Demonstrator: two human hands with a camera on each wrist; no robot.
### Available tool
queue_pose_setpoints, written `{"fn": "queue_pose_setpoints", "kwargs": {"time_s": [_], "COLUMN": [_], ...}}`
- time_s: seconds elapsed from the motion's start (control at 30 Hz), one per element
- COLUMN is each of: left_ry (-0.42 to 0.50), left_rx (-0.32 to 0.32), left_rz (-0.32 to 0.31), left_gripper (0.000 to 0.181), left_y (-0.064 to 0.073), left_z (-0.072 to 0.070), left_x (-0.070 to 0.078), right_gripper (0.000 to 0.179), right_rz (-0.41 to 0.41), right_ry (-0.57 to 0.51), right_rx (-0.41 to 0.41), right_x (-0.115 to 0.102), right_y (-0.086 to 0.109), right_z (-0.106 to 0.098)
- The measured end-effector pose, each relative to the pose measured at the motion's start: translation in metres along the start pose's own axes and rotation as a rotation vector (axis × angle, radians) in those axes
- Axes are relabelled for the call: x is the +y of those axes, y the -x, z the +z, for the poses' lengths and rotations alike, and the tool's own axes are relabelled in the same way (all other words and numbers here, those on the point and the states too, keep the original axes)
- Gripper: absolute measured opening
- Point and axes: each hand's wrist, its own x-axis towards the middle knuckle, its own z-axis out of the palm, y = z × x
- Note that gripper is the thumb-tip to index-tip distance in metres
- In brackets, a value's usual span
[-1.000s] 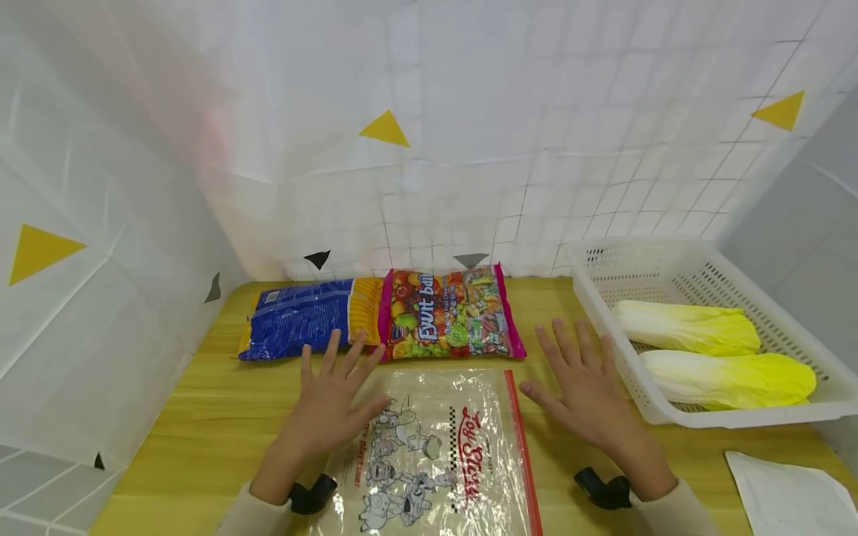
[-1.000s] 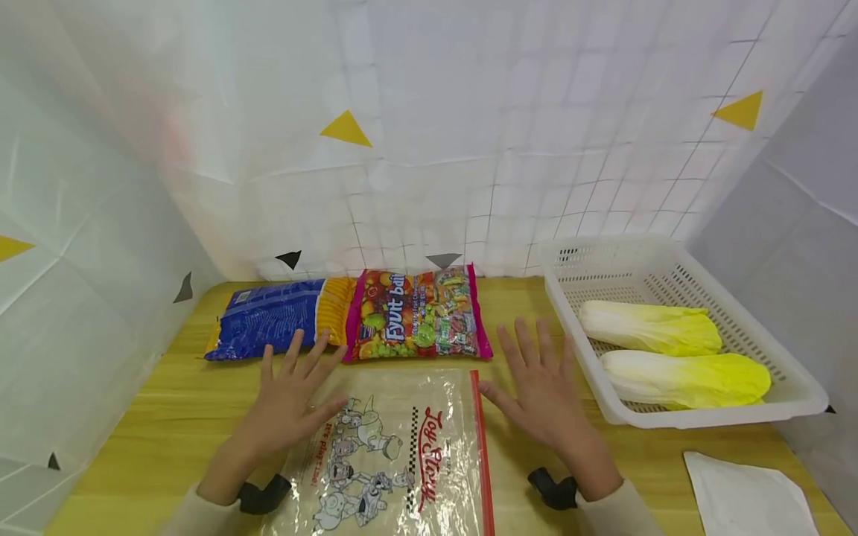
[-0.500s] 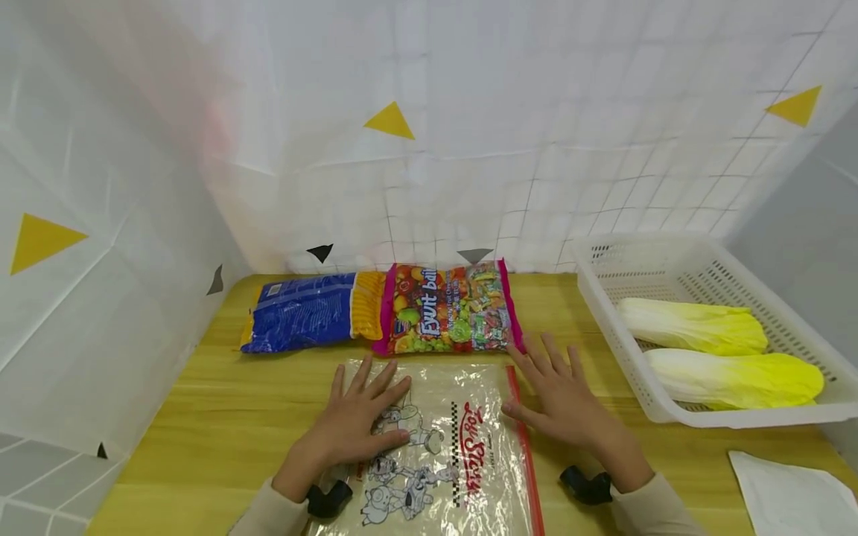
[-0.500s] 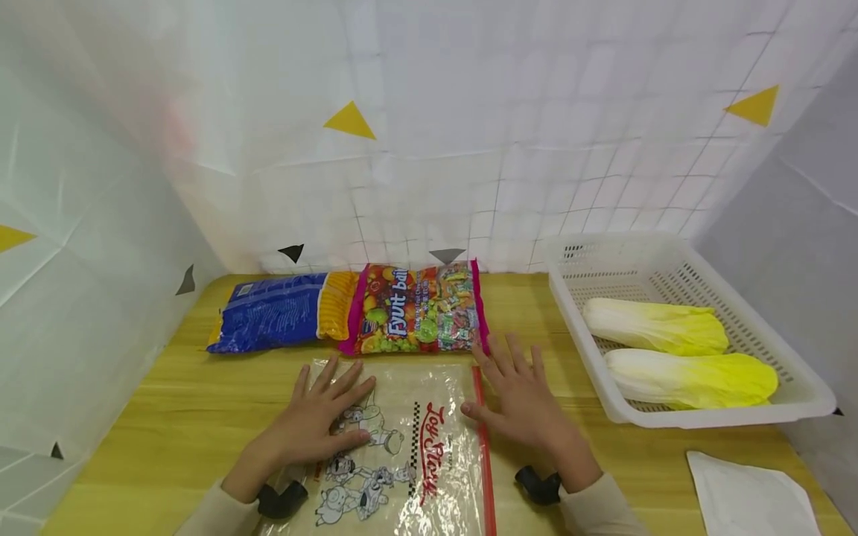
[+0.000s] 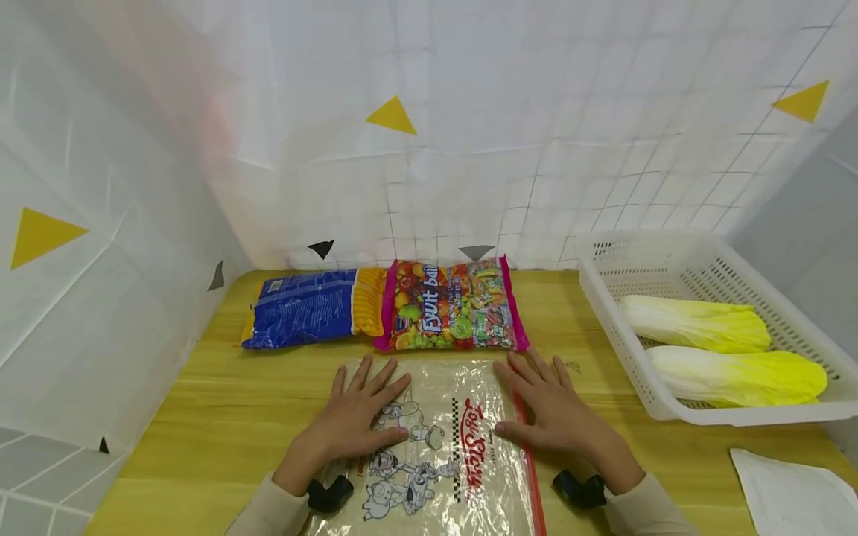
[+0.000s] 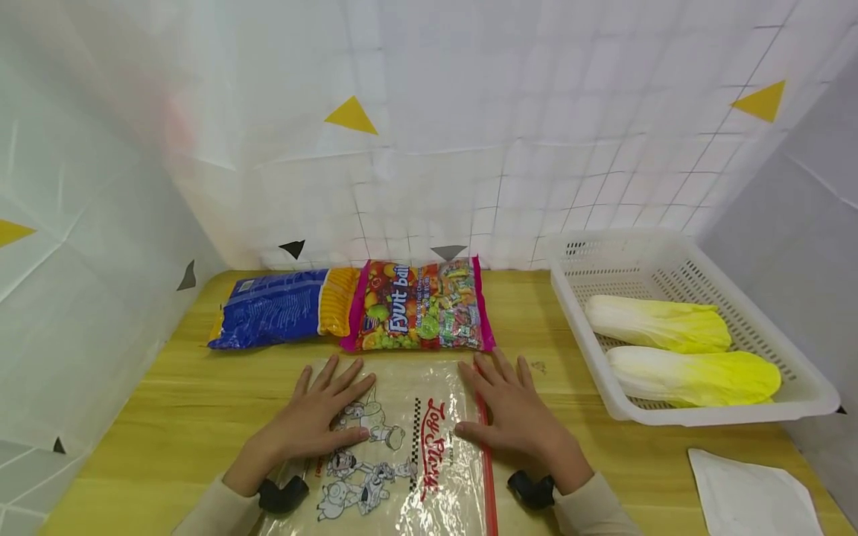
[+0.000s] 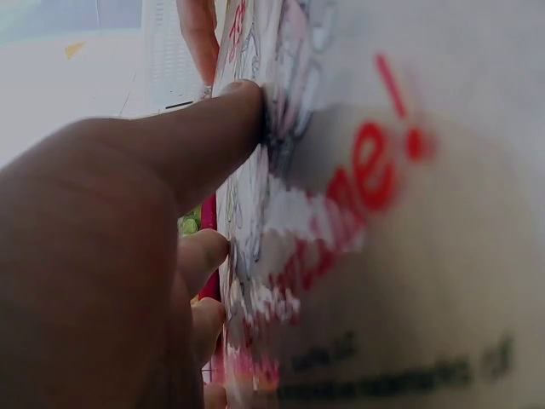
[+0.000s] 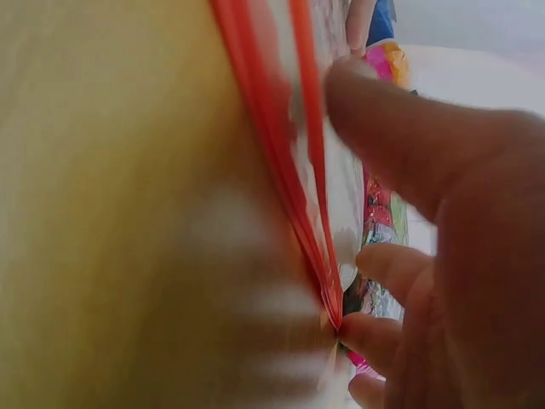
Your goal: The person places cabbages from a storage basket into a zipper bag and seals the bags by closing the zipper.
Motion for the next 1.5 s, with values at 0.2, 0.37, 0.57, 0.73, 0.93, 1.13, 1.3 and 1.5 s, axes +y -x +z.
{"fn": "queue_pose_setpoints", "kwargs": {"time_s": [0.2, 0.37, 0.57, 0.73, 0.93, 1.13, 1.3, 1.5], "left_ry": [0.014, 0.000, -0.052, -0.059, -0.031, 0.007, 0.085, 0.199], "left_rx": [0.038, 0.125, 0.239, 0.262, 0.275, 0.303, 0.316, 0.346], "left_rz": [0.019, -0.016, -0.100, -0.138, -0.172, -0.286, -0.363, -0.359], "left_gripper": [0.080, 0.076, 0.077, 0.078, 0.080, 0.085, 0.084, 0.075], "left_y": [-0.001, 0.000, -0.002, 0.000, -0.003, -0.006, -0.005, -0.006], "left_z": [-0.003, -0.008, -0.015, -0.018, -0.016, -0.015, -0.016, -0.016], "left_x": [-0.004, -0.012, -0.020, -0.023, -0.026, -0.028, -0.028, -0.030], "right_gripper": [0.093, 0.094, 0.094, 0.096, 0.092, 0.078, 0.064, 0.038], "right_rz": [0.010, -0.002, -0.014, -0.015, 0.017, 0.096, 0.187, 0.246], "right_ry": [-0.007, 0.003, 0.014, 0.000, -0.029, -0.008, 0.002, -0.059], "right_rx": [-0.014, 0.001, 0.030, 0.039, 0.060, 0.164, 0.205, 0.224], "right_x": [0.000, 0.002, 0.007, 0.009, 0.011, 0.016, 0.017, 0.016], "right_y": [-0.001, -0.001, -0.003, -0.004, -0.006, -0.008, -0.009, -0.010], "right_z": [0.000, 0.001, 0.001, 0.001, 0.002, 0.003, 0.001, 0.000]}}
